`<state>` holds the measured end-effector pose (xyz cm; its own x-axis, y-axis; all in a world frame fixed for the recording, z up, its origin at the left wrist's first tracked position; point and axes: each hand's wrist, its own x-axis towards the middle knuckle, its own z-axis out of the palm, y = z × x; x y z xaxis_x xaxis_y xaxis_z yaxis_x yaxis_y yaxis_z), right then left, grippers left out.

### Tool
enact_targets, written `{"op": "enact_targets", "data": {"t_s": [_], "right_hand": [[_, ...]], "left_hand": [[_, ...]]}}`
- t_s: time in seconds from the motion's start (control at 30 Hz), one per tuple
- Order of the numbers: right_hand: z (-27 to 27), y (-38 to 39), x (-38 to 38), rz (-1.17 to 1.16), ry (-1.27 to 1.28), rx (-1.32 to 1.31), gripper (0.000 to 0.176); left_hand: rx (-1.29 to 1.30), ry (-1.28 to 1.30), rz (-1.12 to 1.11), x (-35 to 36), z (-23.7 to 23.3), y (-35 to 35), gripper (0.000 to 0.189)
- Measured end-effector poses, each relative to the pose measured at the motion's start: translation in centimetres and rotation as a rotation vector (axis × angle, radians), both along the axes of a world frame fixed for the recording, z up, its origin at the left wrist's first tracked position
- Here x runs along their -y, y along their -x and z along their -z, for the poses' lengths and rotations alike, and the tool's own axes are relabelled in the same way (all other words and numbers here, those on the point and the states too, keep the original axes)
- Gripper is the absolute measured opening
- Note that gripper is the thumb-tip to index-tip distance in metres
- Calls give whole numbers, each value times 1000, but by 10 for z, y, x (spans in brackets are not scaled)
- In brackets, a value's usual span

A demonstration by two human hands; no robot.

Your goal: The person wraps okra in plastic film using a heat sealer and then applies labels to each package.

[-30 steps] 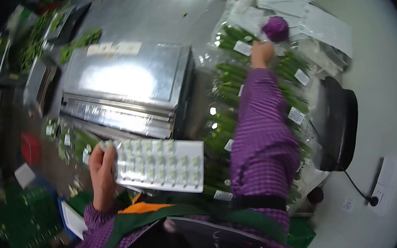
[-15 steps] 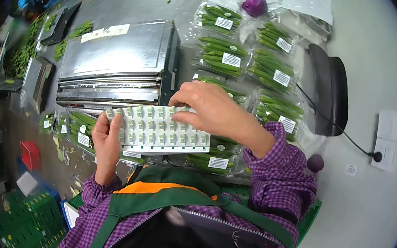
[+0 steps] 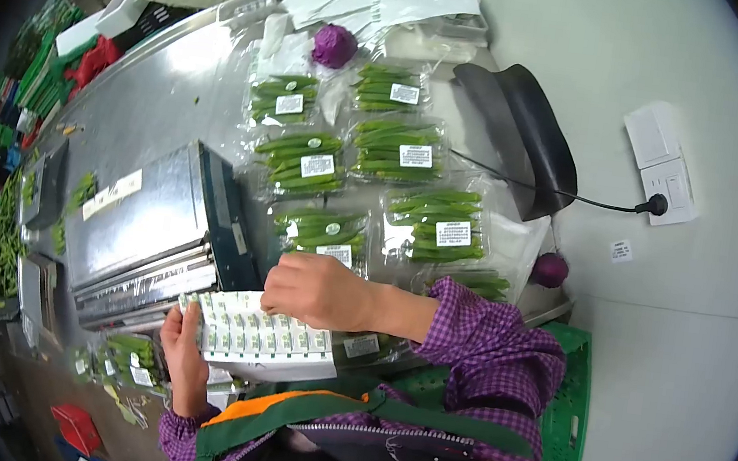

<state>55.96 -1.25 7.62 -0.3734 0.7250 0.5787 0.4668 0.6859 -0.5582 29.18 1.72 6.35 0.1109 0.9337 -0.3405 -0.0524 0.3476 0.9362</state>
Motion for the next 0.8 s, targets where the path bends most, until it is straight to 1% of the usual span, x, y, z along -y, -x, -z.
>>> {"op": "enact_targets", "data": {"t_s": [0.03, 0.07, 0.1, 0.13, 0.17, 0.2, 0.27, 0.33, 0.37, 0.43, 0.57, 0.63, 0.67, 0.73, 0.77, 0.8], "right_hand": [[-3, -11, -7, 1, 73, -143, 7], [-3, -29, -17, 77, 223, -367, 6], [8, -50, -32, 248, 378, -516, 6], [21, -75, -56, 381, 432, -799, 10], [16, -105, -74, 605, 480, -843, 15], [50, -145, -100, 818, 451, -804, 24], [88, -201, -141, 981, 295, -910, 33], [135, -250, -172, 1149, 251, -767, 42], [138, -255, -180, 1148, 252, -770, 42], [147, -264, -193, 1389, 309, -601, 48], [170, -268, -214, 1454, 359, -560, 45], [176, -269, -215, 1518, 488, -401, 45], [176, -272, -216, 1516, 489, -403, 45], [179, -278, -217, 1628, 422, -122, 45], [182, -283, -212, 1615, 401, -136, 44], [173, -285, -204, 1608, 383, -145, 43]], "left_hand": [[4, -5, 1, -2, 4, -2, 12], [5, -11, 13, -4, 4, -6, 12], [7, 10, -3, -3, -1, -11, 13], [9, 32, -20, -4, -4, -15, 13], [23, 33, 0, -5, -3, -15, 14], [24, 31, 7, -5, -3, -16, 14], [1, 32, 16, -7, -3, -19, 14], [-48, 27, 25, -7, -4, -22, 15], [-57, 37, 21, -8, -4, -23, 14], [-69, 66, -3, -11, -7, -27, 14], [-73, 93, -6, -15, -9, -30, 13], [-80, 96, -3, -17, -5, -31, 12], [-84, 101, 3, -18, -4, -31, 11], [-96, 92, 13, -20, -5, -36, 10], [-109, 94, 30, -19, -7, -36, 10], [-121, 73, 43, -19, -8, -37, 10]]}}
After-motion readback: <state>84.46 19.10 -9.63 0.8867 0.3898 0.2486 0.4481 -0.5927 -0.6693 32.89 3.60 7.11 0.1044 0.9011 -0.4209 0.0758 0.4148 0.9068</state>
